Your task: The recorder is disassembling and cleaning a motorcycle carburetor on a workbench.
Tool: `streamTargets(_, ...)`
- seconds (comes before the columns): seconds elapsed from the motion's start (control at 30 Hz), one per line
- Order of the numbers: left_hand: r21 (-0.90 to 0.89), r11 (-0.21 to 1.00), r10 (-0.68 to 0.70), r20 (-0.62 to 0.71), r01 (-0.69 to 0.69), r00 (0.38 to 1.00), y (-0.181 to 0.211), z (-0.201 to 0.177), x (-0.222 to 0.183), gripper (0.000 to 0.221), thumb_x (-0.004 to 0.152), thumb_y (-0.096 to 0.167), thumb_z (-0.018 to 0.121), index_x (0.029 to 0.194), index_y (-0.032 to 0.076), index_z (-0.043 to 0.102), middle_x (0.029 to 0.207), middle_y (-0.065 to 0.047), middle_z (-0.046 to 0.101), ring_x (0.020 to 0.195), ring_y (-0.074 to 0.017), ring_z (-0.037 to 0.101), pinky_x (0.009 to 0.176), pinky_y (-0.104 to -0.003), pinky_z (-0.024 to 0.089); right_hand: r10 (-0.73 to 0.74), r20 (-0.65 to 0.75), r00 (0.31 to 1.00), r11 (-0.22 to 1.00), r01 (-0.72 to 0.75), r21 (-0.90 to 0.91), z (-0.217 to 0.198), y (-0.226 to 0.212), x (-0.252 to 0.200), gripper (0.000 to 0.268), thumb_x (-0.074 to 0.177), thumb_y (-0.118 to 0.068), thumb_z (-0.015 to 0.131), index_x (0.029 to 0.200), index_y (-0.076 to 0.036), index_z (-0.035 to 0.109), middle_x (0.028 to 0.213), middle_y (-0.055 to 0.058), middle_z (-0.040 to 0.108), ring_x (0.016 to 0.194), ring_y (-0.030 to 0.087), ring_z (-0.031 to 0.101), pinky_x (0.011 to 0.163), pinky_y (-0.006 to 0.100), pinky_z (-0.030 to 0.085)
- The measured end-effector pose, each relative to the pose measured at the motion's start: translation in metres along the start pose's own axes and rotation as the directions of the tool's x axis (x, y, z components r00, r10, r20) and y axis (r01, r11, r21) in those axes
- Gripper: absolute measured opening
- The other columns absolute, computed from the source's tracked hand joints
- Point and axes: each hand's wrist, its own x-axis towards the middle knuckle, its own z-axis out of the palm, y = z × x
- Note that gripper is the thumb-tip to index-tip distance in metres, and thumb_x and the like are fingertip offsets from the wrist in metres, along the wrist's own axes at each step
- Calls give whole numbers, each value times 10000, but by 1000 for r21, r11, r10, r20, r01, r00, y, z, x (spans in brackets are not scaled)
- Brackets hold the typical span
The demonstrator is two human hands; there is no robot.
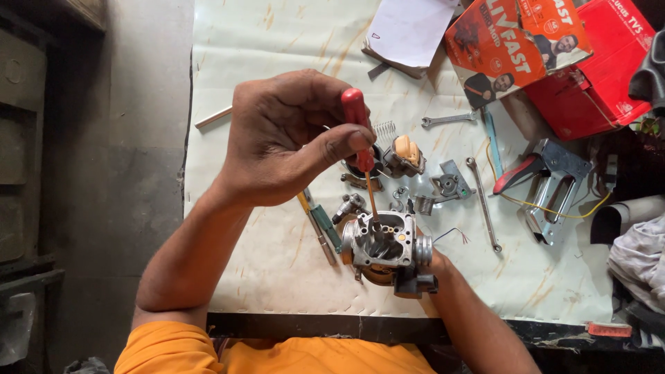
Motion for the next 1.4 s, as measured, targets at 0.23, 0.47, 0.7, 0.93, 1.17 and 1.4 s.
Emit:
streamTargets(0.23,90,995,35,11,-36,999,-3,-3,-1,162,1086,26,735,1167,-79,643,989,-109,733,908,-119,760,843,-259,679,103,131,986,893,-150,424,7,1,-1,430,1027,-166,603,1363,92,529,1251,235,672,1048,264,721,855,365,621)
streamTargets(0.47,82,996,41,27,-44,999,-2,-4,-1,162,1087,23,733,1170,-81,640,994,-114,734,922,-119,757,856,-255,671,-246,390,887,840,396,-370,-2,-7,-8,674,889,-198,764,1455,55,499,1408,181,627,1249,236,652,1069,393,543)
streamTargets(0.7,137,988,64,60,-71,996,3,-3,0,179,1084,8,711,1216,-85,634,1004,-128,735,931,-131,775,855,-253,690,-254,432,865,831,424,-360,30,-14,-10,657,929,-227,755,1478,45,518,1422,164,638,1259,220,652,1078,386,542)
streamTargets(0.93,168,984,57,39,-62,998,2,-4,-2,169,1073,-5,726,1197,-84,644,993,-130,730,917,-126,767,842,-249,684,-178,130,975,971,196,-136,6,3,-7,592,974,-294,698,1428,34,507,1348,189,648,1160,263,678,986,438,576)
streamTargets(1.17,167,986,12,43,-19,999,17,2,7,395,1039,-42,634,1394,-49,461,1072,-148,742,1018,-160,766,915,-291,657,-270,457,847,816,453,-358,31,-11,-8,977,781,-547,850,1460,58,493,1405,197,628,1272,260,651,1100,428,532)
streamTargets(1.4,204,972,100,107,-120,989,20,2,7,397,983,-46,702,1350,-50,549,1195,-197,702,1049,-199,749,918,-318,634,-248,362,899,873,369,-319,38,-12,-11,899,784,-440,888,1427,73,524,1366,210,649,1231,269,663,1079,443,538)
